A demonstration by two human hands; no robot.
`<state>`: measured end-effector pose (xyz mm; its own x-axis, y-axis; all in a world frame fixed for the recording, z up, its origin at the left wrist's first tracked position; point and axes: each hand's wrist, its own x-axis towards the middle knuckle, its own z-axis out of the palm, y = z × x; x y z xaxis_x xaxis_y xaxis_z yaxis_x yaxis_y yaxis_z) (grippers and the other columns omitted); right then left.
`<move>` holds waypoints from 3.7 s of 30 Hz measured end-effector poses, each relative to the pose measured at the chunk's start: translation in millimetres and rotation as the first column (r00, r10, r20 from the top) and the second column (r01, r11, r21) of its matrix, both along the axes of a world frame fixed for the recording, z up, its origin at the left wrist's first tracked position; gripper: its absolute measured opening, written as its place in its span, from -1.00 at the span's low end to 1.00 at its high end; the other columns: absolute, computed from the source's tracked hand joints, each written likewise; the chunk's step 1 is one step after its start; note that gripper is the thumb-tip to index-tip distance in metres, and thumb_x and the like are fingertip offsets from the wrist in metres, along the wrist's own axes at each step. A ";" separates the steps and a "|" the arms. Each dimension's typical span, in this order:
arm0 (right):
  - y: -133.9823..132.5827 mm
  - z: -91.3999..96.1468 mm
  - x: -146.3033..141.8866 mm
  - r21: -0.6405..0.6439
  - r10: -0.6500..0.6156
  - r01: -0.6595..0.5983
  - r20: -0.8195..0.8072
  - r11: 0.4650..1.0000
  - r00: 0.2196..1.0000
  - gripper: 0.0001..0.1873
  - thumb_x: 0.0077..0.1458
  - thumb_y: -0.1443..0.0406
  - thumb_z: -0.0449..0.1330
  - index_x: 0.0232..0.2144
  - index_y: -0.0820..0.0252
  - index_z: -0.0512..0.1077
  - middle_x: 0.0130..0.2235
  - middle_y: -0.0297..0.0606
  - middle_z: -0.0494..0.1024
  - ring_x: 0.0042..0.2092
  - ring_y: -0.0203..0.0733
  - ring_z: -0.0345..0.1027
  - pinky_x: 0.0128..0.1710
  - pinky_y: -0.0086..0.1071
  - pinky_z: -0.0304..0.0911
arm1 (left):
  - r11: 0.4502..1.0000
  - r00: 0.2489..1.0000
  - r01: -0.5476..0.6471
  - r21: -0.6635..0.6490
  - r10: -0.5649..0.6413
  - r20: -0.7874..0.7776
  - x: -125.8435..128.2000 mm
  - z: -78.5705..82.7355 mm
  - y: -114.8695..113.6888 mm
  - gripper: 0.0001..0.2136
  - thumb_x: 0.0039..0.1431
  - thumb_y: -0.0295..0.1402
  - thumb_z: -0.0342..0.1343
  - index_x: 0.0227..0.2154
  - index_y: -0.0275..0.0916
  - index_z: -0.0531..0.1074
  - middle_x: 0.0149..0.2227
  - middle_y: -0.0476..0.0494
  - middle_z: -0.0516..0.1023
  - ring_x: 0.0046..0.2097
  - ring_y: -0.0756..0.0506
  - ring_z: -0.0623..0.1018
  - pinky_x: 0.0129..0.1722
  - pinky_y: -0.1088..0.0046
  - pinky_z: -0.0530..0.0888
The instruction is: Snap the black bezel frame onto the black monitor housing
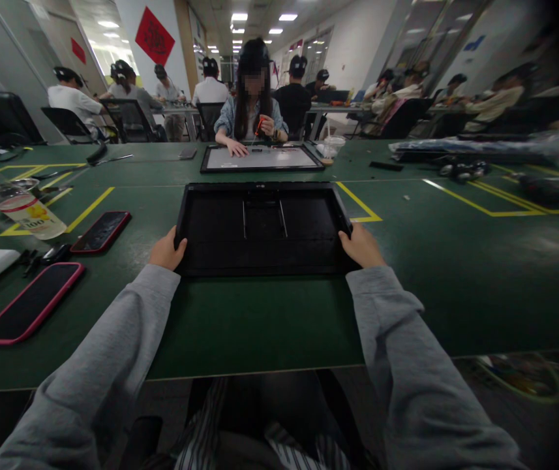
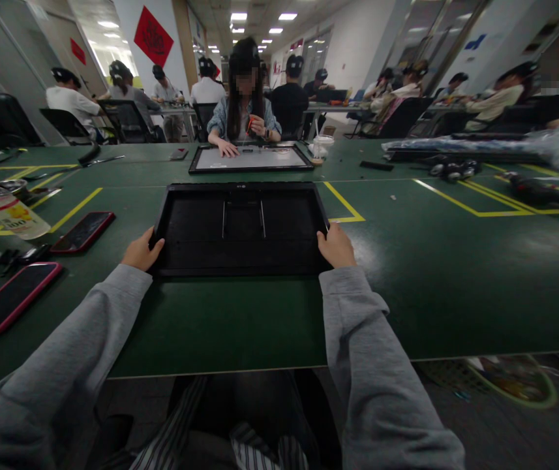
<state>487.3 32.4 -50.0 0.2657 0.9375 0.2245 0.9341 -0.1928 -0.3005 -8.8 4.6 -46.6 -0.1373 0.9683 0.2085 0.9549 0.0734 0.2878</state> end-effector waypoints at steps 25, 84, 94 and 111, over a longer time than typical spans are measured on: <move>-2.7 3.3 -2.9 -0.011 -0.001 0.001 0.005 1.000 1.000 -0.52 0.23 0.18 0.00 0.07 0.43 0.28 -0.03 0.18 0.49 -0.03 0.12 0.40 -0.07 -0.17 0.26 | 1.000 1.000 0.024 0.015 -0.023 -0.011 -3.0 -3.6 2.2 -0.42 0.26 -0.17 -0.13 0.27 -0.38 0.11 0.11 -0.39 0.45 0.07 -0.27 0.49 0.07 0.19 0.38; -1.0 1.5 1.2 -0.006 0.019 -0.019 0.031 1.000 0.999 -0.55 0.23 0.23 -0.05 0.07 0.40 0.30 -0.05 0.16 0.51 -0.04 0.12 0.41 -0.07 -0.16 0.25 | 1.000 0.999 -0.005 -0.016 0.004 -0.041 -2.2 -2.5 1.2 -0.42 0.26 -0.20 -0.18 0.28 -0.39 0.10 0.07 -0.40 0.48 0.03 -0.26 0.51 0.04 0.20 0.39; -0.2 1.9 0.6 -0.010 0.021 -0.021 0.019 1.000 1.000 -0.54 0.22 0.22 -0.01 0.07 0.41 0.29 -0.03 0.17 0.49 -0.02 0.10 0.40 -0.05 -0.15 0.25 | 1.000 0.999 0.014 -0.005 -0.014 -0.031 -1.8 -1.6 1.2 -0.43 0.27 -0.20 -0.17 0.28 -0.38 0.11 0.07 -0.41 0.47 0.04 -0.27 0.51 0.04 0.19 0.38; -1.9 3.2 -1.8 -0.026 0.035 -0.034 0.043 0.999 0.998 -0.52 0.25 0.21 0.01 0.09 0.48 0.26 0.00 0.24 0.46 0.04 0.14 0.38 -0.02 -0.15 0.25 | 1.000 0.999 -0.007 -0.017 0.006 -0.039 -1.1 -1.8 1.7 -0.44 0.27 -0.19 -0.15 0.27 -0.35 0.12 0.08 -0.38 0.47 0.05 -0.28 0.50 0.04 0.18 0.39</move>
<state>485.5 30.6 -46.8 0.2235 0.9515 0.2116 0.9524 -0.1670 -0.2552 -9.9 6.3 -48.5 -0.1357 0.9710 0.1969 0.9648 0.0843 0.2492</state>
